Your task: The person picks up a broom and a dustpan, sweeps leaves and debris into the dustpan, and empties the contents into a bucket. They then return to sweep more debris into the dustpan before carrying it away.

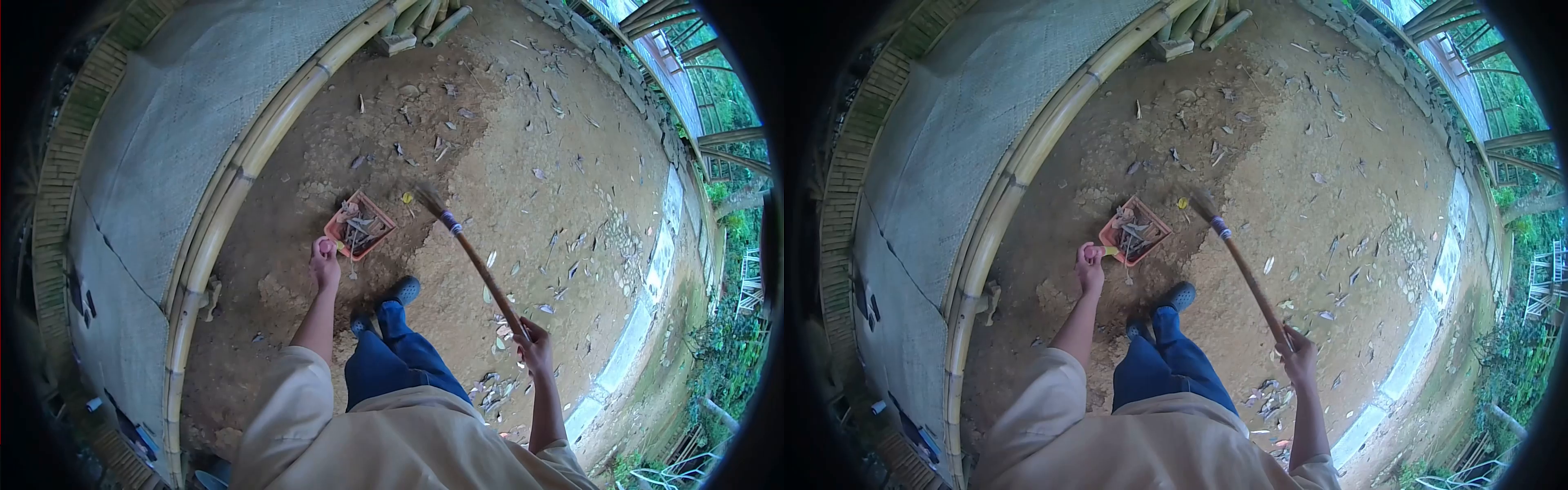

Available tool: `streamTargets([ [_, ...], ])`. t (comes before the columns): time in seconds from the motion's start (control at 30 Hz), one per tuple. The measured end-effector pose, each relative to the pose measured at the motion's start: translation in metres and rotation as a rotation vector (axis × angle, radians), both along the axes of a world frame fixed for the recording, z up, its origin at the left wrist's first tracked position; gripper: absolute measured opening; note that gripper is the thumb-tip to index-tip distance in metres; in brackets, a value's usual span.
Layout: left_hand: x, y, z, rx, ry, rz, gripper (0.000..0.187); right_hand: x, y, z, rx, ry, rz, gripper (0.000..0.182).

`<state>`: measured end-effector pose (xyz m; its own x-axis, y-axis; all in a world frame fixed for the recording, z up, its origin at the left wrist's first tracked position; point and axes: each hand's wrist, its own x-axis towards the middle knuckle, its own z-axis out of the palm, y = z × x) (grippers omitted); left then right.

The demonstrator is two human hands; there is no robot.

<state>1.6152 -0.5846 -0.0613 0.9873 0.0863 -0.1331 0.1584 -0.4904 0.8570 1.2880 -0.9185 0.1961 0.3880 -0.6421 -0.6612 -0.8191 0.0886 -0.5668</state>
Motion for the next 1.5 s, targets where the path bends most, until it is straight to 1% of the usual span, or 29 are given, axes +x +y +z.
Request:
streamTargets([
  [0.03, 0.000, 0.000, 0.002, -0.004, -0.003, -0.009, 0.028, 0.000, -0.001, -0.004, -0.029, -0.002, -0.003, 0.051],
  [0.13, 0.002, -0.002, -0.014, -0.107, -0.037, -0.001, 0.026, -0.005, -0.008, -0.032, -0.124, -0.063, 0.035, 0.052],
  [0.17, 0.002, -0.001, -0.019, -0.075, 0.011, -0.022, 0.027, -0.009, -0.010, -0.038, -0.116, -0.028, 0.017, 0.052],
  [0.23, 0.002, -0.005, -0.011, -0.012, 0.111, -0.062, 0.030, 0.007, -0.010, -0.031, -0.101, 0.046, -0.017, 0.052],
  [0.37, 0.002, -0.008, -0.036, -0.106, 0.111, -0.079, 0.031, 0.007, -0.014, -0.046, -0.112, 0.090, 0.087, 0.052],
  [0.43, 0.002, -0.014, -0.038, -0.129, 0.121, -0.076, 0.031, 0.005, -0.010, -0.037, -0.066, 0.098, 0.106, 0.052],
  [0.5, 0.000, -0.018, -0.039, -0.074, 0.046, -0.073, 0.029, -0.004, -0.007, -0.027, -0.007, 0.114, 0.131, 0.050],
  [0.53, -0.001, -0.020, -0.038, -0.047, 0.009, -0.070, 0.029, -0.012, -0.005, -0.021, 0.020, 0.095, 0.104, 0.049],
  [0.6, 0.000, -0.022, -0.046, -0.080, 0.011, -0.055, 0.029, -0.023, 0.001, -0.005, 0.078, 0.050, 0.060, 0.048],
  [0.67, 0.001, -0.020, -0.050, -0.095, 0.006, -0.044, 0.028, -0.028, 0.009, 0.021, 0.133, 0.040, -0.035, 0.048],
  [0.73, 0.001, -0.022, -0.040, -0.099, -0.002, -0.046, 0.028, -0.033, 0.018, 0.039, 0.176, 0.015, -0.090, 0.048],
  [0.83, 0.000, -0.024, -0.016, -0.093, -0.015, -0.078, 0.029, -0.041, 0.025, 0.043, 0.151, 0.007, -0.094, 0.049],
  [0.87, 0.001, -0.022, -0.016, -0.089, 0.007, -0.092, 0.029, -0.041, 0.026, 0.043, 0.140, 0.001, -0.094, 0.049],
  [0.97, 0.002, -0.021, -0.030, -0.096, 0.051, -0.122, 0.029, -0.038, 0.029, 0.038, 0.043, 0.017, -0.068, 0.050],
  [1.03, 0.003, -0.021, -0.031, -0.121, 0.053, -0.120, 0.028, -0.034, 0.030, 0.037, 0.013, 0.043, -0.076, 0.051],
  [1.1, 0.001, -0.022, -0.024, -0.018, 0.039, -0.149, 0.028, -0.033, 0.029, 0.033, -0.035, 0.052, -0.070, 0.052],
  [1.13, 0.000, -0.024, -0.017, 0.032, 0.033, -0.163, 0.028, -0.035, 0.027, 0.026, -0.068, 0.049, -0.061, 0.052],
  [1.27, -0.004, -0.026, -0.024, -0.050, 0.030, -0.157, 0.029, -0.036, 0.024, 0.002, -0.181, 0.030, -0.007, 0.052],
  [1.37, -0.008, -0.028, -0.026, -0.046, 0.020, -0.153, 0.030, -0.052, 0.017, -0.038, -0.306, -0.019, 0.146, 0.052],
  [1.43, -0.010, -0.031, -0.022, 0.001, 0.035, -0.163, 0.030, -0.051, 0.020, -0.037, -0.275, 0.027, 0.202, 0.051],
  [1.5, -0.009, -0.032, -0.021, -0.011, 0.011, -0.162, 0.030, -0.052, 0.022, -0.033, -0.209, 0.063, 0.232, 0.050],
])
